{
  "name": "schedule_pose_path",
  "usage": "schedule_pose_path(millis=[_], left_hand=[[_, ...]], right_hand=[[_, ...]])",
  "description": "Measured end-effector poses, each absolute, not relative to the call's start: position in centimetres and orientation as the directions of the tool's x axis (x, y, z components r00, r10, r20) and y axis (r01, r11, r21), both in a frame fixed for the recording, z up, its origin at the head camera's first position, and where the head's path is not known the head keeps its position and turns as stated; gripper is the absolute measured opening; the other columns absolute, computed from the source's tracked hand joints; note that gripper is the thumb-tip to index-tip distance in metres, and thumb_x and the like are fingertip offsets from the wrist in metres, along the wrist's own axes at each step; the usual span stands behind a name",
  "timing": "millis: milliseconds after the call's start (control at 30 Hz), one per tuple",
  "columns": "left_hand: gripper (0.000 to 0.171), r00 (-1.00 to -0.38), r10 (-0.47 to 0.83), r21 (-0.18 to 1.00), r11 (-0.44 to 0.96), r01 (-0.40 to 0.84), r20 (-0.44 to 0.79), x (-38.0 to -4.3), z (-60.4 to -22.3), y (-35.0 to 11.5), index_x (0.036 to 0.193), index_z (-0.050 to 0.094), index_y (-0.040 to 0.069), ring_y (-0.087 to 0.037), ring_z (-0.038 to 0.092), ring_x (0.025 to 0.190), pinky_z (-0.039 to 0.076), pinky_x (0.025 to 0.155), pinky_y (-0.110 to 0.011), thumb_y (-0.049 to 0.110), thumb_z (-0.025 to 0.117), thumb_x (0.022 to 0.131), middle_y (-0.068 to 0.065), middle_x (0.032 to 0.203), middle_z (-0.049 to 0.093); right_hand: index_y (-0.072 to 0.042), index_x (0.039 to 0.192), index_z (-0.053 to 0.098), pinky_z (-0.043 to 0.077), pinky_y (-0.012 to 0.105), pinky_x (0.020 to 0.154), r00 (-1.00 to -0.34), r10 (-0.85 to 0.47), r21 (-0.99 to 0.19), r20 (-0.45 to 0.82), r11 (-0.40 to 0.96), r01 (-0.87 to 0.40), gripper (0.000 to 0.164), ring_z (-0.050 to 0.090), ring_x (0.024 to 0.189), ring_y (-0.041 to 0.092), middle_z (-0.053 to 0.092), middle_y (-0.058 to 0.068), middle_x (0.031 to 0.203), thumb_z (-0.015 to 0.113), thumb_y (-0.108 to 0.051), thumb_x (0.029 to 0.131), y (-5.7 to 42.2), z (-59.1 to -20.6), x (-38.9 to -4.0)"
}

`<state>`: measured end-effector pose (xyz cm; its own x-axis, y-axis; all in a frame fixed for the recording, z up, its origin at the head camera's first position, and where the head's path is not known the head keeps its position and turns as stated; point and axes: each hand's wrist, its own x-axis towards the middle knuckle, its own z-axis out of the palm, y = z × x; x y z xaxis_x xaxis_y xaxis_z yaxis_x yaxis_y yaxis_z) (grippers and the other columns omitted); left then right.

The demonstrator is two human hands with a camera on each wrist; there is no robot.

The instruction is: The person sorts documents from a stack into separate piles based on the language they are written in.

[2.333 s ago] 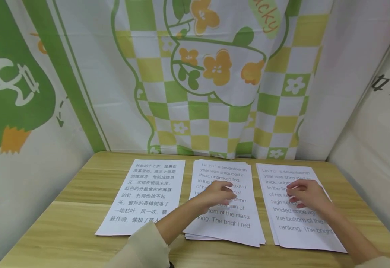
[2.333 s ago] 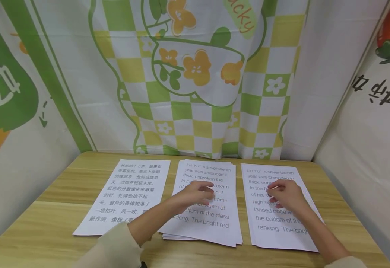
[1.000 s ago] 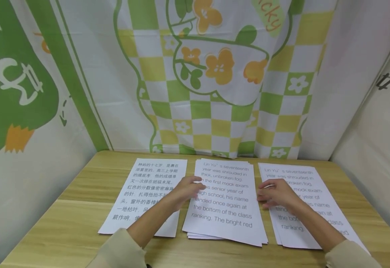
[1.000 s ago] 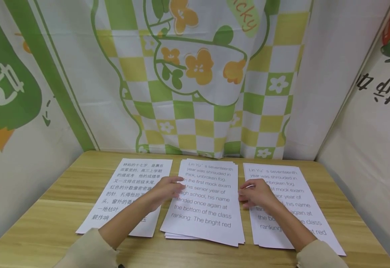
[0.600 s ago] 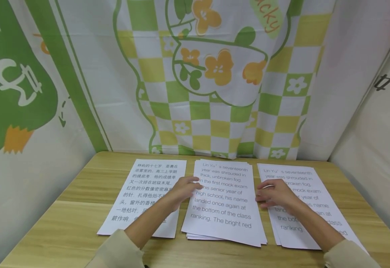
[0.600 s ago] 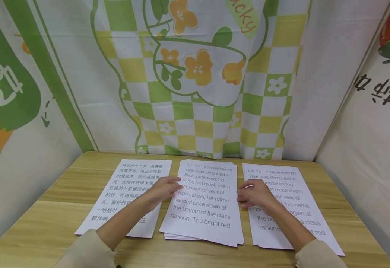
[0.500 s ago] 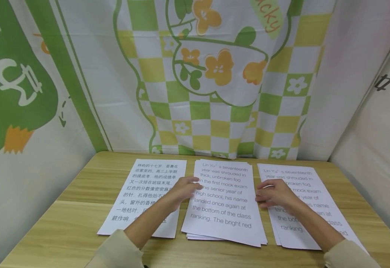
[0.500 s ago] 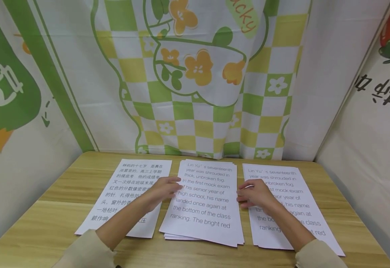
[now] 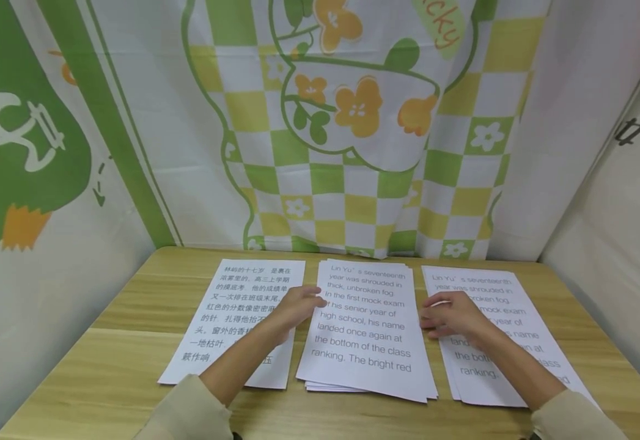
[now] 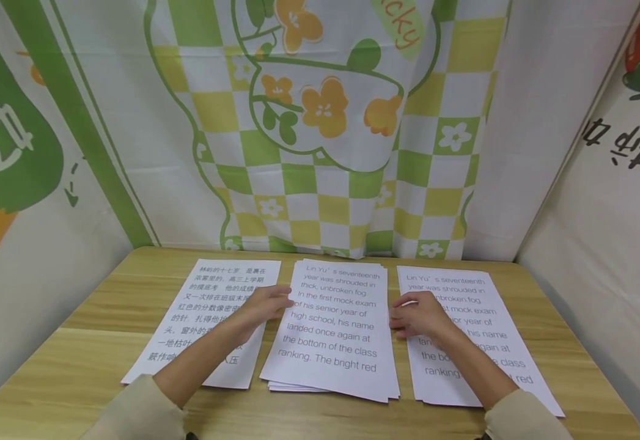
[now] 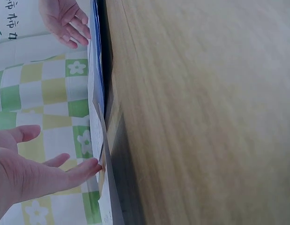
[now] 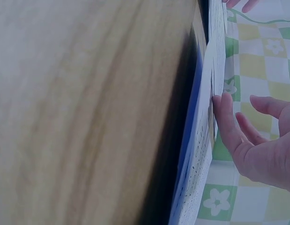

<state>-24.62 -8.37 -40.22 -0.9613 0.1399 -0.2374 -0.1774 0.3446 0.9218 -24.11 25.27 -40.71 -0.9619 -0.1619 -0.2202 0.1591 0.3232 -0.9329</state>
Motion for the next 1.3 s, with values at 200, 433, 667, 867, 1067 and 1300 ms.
schedule_pose_path(millis=[200,433,667,867,1067,1300], left_hand=[[0.059,-0.955,0.151,0.917,0.352,-0.188,-0.254,-24.62,-40.13,-8.38,0.149,0.05,-0.002,-0.048,0.056,0.13,0.039,0.117,-0.059,0.019,0.064,0.095,-0.026,0.149,0.052],[0.057,-0.952,0.148,0.917,0.342,-0.203,-0.266,-24.62,-40.12,-8.28,0.149,0.051,-0.001,-0.046,0.056,0.13,0.043,0.116,-0.055,0.018,0.064,0.096,-0.026,0.148,0.052],[0.06,-0.956,0.146,0.925,0.323,-0.198,-0.255,-24.45,-40.1,-8.32,0.151,0.048,-0.001,-0.048,0.055,0.131,0.043,0.116,-0.055,0.018,0.064,0.096,-0.027,0.145,0.054],[0.06,-0.964,0.127,0.934,0.305,-0.188,-0.236,-24.23,-40.14,-8.32,0.15,0.049,-0.001,-0.049,0.056,0.13,0.044,0.115,-0.055,0.017,0.064,0.095,-0.026,0.142,0.056],[0.055,-0.97,0.088,0.952,0.232,-0.2,-0.225,-24.58,-40.43,-8.19,0.147,0.05,-0.005,-0.042,0.059,0.127,0.052,0.109,-0.048,0.012,0.061,0.096,-0.026,0.138,0.059],[0.048,-0.975,0.04,0.971,0.112,-0.211,-0.216,-25.04,-40.72,-7.96,0.14,0.054,-0.007,-0.036,0.063,0.116,0.059,0.1,-0.043,0.003,0.059,0.094,-0.024,0.126,0.061]], right_hand=[[0.018,0.129,0.052,0.066,0.041,0.078,-0.959,-0.161,-0.933,-0.234,0.315,0.175,0.039,0.075,0.092,0.028,0.072,0.025,0.108,0.064,-0.004,0.099,25.17,-40.68,-24.09],[0.018,0.13,0.052,0.066,0.041,0.078,-0.957,-0.158,-0.939,-0.243,0.286,0.191,0.04,0.075,0.092,0.028,0.071,0.024,0.107,0.065,-0.004,0.099,25.19,-40.69,-24.12],[0.018,0.136,0.047,0.066,0.041,0.079,-0.956,-0.162,-0.942,-0.244,0.275,0.194,0.048,0.074,0.091,0.025,0.071,0.024,0.106,0.066,-0.002,0.097,25.15,-40.76,-24.21],[0.017,0.138,0.045,0.066,0.039,0.079,-0.959,-0.156,-0.94,-0.236,0.287,0.184,0.051,0.073,0.09,0.022,0.072,0.023,0.105,0.068,0.0,0.095,24.96,-40.78,-24.34],[0.017,0.139,0.044,0.066,0.037,0.079,-0.964,-0.139,-0.935,-0.225,0.309,0.174,0.053,0.073,0.088,0.021,0.072,0.02,0.104,0.068,0.004,0.094,24.71,-40.82,-24.4],[0.015,0.14,0.046,0.066,0.034,0.074,-0.97,-0.093,-0.923,-0.224,0.339,0.181,0.057,0.071,0.08,0.018,0.067,0.018,0.104,0.073,0.008,0.09,24.46,-41.03,-24.53]])
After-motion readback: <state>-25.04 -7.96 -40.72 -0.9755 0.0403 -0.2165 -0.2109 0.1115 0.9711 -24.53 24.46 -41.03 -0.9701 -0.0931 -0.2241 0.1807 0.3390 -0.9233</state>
